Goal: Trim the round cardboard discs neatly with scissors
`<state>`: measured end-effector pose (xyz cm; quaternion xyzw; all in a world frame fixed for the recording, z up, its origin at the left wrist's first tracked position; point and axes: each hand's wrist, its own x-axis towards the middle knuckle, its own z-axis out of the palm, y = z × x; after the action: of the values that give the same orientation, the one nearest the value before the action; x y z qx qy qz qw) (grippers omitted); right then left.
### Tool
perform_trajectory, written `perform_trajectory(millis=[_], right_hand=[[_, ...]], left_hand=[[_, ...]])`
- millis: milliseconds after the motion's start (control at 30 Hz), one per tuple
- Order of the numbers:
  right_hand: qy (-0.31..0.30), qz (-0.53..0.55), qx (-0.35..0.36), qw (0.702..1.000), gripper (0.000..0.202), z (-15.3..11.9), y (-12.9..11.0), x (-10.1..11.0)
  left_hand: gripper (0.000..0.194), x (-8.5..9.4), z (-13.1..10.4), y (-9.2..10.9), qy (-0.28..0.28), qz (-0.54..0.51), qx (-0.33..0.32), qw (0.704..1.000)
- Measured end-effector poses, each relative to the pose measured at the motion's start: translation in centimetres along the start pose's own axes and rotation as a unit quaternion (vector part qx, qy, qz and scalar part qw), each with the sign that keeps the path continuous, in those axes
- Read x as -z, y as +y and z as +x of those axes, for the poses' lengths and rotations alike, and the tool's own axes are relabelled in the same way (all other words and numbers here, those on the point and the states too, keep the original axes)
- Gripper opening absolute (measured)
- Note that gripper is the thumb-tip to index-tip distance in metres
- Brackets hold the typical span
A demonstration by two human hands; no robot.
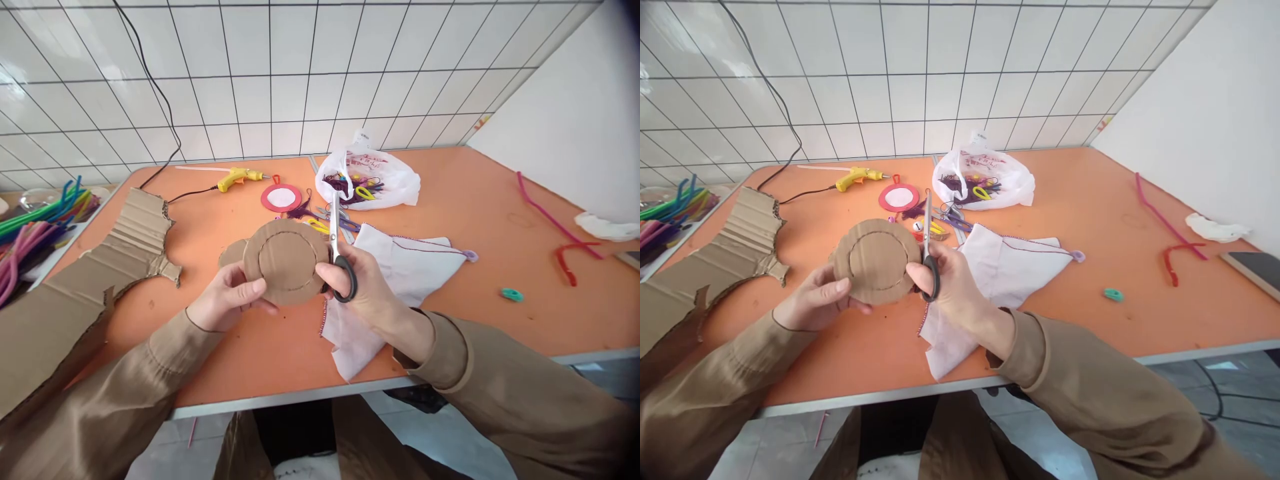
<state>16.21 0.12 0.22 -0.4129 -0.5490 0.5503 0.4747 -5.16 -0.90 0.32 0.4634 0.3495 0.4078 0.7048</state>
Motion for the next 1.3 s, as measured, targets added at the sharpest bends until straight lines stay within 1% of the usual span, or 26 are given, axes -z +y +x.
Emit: perform_trajectory(millis=[67,100,133,200,267,333,400,467,500,533,567,667,733,800,1000,1200,1300], right_hand=[[0.039,0.013,-0.016,0.999,0.018,0.0,0.3,-0.3],[0.046,0.011,-0.017,0.999,0.018,-0.1,0.4,-0.4],[0.045,0.004,-0.016,0.999,0.020,-0.2,0.5,-0.5],[0.026,-0.010,-0.015,0.999,0.024,-0.4,0.5,-0.7],[0.003,-0.007,-0.010,1.000,0.024,-0.5,0.2,-0.6],[-0.014,0.004,0.010,1.000,0.021,-0.4,-0.3,-0.3],[-0.039,-0.013,0.037,0.998,0.016,-0.1,-0.7,0.2],[-0.078,-0.052,0.024,0.995,0.024,0.1,-0.9,0.5],[-0.087,-0.058,0.014,0.994,0.026,0.1,-0.9,0.6],[-0.085,-0.053,0.002,0.995,0.026,0.2,-0.8,0.7],[-0.070,-0.039,-0.007,0.997,0.025,0.1,-0.7,0.6],[0.002,0.010,-0.017,1.000,0.022,0.0,-0.2,0.2],[0.030,0.021,-0.016,0.999,0.019,-0.2,0.0,-0.2],[0.035,0.025,-0.013,0.999,0.016,-0.3,0.1,-0.4],[0.009,0.066,-0.024,0.998,0.017,-0.3,0.5,-0.5],[0.031,0.001,0.020,0.999,0.015,-0.4,0.5,-0.4],[0.025,-0.021,0.028,0.999,0.014,-0.5,0.2,-0.2]], left_hand=[[0.039,-0.4,0.2,-0.3,-0.016,0.020,0.026,0.999],[0.039,-0.6,0.3,-0.5,-0.017,0.028,0.034,0.999],[0.037,-0.9,0.4,-0.7,-0.005,0.028,0.031,0.999],[0.032,-1.3,0.6,-0.9,0.017,0.023,0.014,0.999],[0.027,-1.4,0.6,-0.9,0.022,0.034,0.011,0.999],[0.023,-1.2,0.5,-0.7,0.016,0.056,0.033,0.998],[0.022,-0.7,0.3,-0.4,0.015,0.078,0.064,0.995],[0.026,-0.4,0.3,-0.2,0.024,0.088,0.079,0.993],[0.026,-0.3,0.3,-0.1,0.030,0.087,0.074,0.993],[0.025,-0.3,0.3,-0.1,0.034,0.081,0.064,0.994],[0.024,-0.3,0.4,-0.2,0.035,0.072,0.052,0.995],[0.028,-0.6,0.7,-0.5,0.029,0.044,0.034,0.998],[0.029,-0.9,0.8,-0.7,0.027,0.033,0.031,0.999],[0.028,-1.2,0.8,-0.9,0.030,0.029,0.024,0.999],[0.027,-1.3,0.7,-1.0,0.032,0.031,0.009,0.999],[0.031,-1.4,0.7,-1.1,0.028,0.021,0.033,0.999],[0.033,-1.3,0.7,-1.0,0.031,0.024,0.020,0.999]])
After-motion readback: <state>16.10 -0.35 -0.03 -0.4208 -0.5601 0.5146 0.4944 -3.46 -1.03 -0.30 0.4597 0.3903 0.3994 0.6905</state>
